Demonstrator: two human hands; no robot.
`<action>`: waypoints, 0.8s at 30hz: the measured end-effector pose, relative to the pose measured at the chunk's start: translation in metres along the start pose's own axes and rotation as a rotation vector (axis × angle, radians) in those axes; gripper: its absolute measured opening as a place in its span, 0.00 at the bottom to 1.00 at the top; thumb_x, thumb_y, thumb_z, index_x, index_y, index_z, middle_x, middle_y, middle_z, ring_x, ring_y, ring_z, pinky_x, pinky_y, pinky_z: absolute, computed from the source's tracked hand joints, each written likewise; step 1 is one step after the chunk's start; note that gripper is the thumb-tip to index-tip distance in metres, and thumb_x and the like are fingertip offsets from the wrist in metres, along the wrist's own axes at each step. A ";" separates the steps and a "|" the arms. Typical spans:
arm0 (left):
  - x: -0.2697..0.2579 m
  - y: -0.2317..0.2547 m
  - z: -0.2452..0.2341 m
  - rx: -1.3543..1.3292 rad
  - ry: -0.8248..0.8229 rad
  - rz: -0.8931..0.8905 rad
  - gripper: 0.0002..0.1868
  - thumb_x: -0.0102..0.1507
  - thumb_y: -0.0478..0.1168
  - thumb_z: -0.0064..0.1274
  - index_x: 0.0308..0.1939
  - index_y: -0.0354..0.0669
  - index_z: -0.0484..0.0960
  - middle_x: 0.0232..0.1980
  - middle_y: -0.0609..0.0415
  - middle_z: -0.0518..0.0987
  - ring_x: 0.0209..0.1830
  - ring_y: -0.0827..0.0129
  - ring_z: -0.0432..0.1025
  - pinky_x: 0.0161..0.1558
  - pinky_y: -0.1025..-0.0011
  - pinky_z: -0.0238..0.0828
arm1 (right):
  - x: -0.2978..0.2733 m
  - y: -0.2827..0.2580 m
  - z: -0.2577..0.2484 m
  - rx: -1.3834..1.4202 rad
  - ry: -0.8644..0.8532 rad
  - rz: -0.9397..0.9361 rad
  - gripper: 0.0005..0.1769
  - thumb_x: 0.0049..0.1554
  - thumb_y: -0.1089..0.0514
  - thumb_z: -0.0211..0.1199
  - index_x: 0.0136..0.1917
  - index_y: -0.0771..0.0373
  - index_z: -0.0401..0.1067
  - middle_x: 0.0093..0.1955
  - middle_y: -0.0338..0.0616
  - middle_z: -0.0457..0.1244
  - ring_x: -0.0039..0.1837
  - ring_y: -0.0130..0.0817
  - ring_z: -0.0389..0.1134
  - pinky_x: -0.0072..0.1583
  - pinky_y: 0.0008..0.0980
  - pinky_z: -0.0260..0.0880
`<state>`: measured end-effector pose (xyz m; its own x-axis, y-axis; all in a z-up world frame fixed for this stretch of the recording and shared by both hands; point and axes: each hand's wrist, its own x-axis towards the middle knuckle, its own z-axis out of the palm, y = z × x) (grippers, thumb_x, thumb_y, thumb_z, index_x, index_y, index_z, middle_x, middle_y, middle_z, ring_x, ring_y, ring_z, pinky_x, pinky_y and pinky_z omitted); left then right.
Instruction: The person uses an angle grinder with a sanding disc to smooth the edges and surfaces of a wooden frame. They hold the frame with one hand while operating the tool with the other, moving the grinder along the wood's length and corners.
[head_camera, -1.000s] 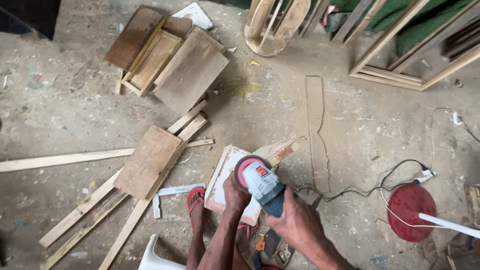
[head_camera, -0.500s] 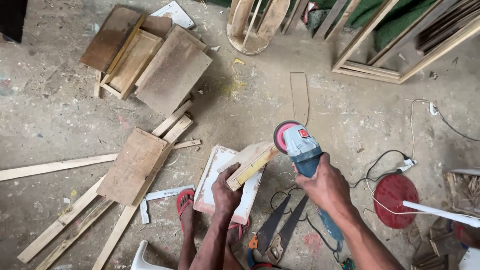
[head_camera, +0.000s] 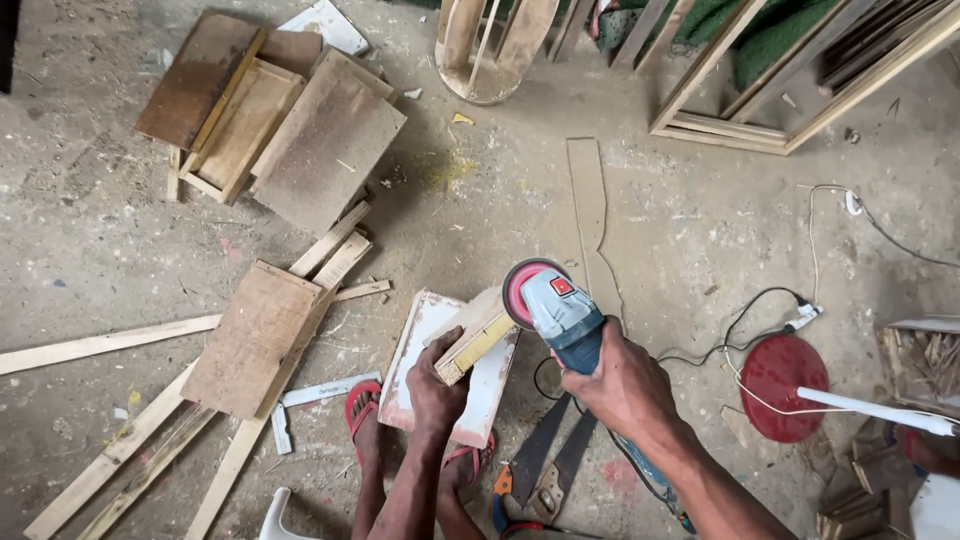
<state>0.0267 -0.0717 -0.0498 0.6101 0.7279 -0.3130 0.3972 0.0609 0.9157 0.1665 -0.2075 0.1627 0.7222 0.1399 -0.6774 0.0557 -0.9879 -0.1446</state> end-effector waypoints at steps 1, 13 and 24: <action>0.002 -0.002 -0.001 0.004 0.000 0.003 0.27 0.49 0.31 0.68 0.52 0.57 0.88 0.51 0.48 0.87 0.56 0.47 0.78 0.59 0.54 0.73 | -0.001 -0.004 -0.006 0.005 0.000 -0.001 0.32 0.52 0.44 0.65 0.61 0.63 0.61 0.51 0.63 0.70 0.54 0.62 0.75 0.54 0.60 0.75; 0.001 0.016 -0.011 0.088 -0.123 -0.094 0.32 0.53 0.27 0.66 0.61 0.48 0.81 0.62 0.56 0.83 0.66 0.66 0.75 0.71 0.68 0.67 | 0.010 0.011 0.003 -0.021 0.137 -0.086 0.36 0.55 0.51 0.67 0.70 0.59 0.54 0.46 0.39 0.67 0.35 0.32 0.72 0.36 0.30 0.80; 0.000 0.010 -0.004 0.055 -0.100 -0.021 0.31 0.52 0.29 0.67 0.60 0.46 0.82 0.59 0.53 0.84 0.60 0.66 0.78 0.61 0.70 0.78 | 0.031 0.041 0.014 -0.047 0.277 -0.231 0.31 0.55 0.51 0.68 0.64 0.62 0.57 0.43 0.41 0.67 0.34 0.31 0.70 0.34 0.30 0.78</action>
<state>0.0278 -0.0679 -0.0394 0.6654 0.6550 -0.3581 0.4459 0.0359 0.8944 0.1810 -0.2429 0.1256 0.8459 0.3427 -0.4087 0.2661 -0.9353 -0.2334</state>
